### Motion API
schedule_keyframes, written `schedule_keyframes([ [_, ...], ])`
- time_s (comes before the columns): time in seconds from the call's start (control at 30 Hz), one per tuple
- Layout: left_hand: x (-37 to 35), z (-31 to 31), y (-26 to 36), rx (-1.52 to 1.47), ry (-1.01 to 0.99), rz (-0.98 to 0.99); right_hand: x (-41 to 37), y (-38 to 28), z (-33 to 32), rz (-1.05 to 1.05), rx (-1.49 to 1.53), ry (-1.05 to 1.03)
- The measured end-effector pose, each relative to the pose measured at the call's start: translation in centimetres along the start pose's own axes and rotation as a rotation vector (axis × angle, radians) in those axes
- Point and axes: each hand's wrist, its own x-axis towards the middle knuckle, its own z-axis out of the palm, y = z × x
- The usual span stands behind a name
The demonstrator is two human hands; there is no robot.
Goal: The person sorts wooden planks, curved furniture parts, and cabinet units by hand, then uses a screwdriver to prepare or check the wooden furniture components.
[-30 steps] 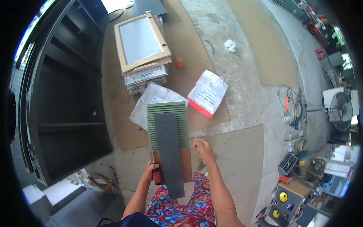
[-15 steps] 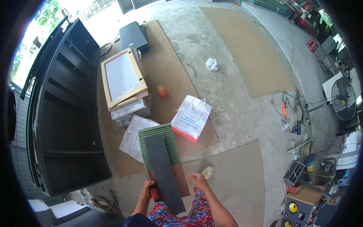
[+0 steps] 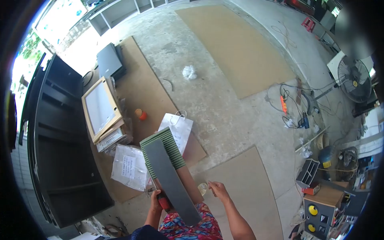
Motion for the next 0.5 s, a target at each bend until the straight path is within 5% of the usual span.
schedule_keyframes([
  [0.5,12.3,11.8,4.2,0.177,-0.095,0.127,9.9,-11.5,-2.1,-0.019,-0.128,0.018],
])
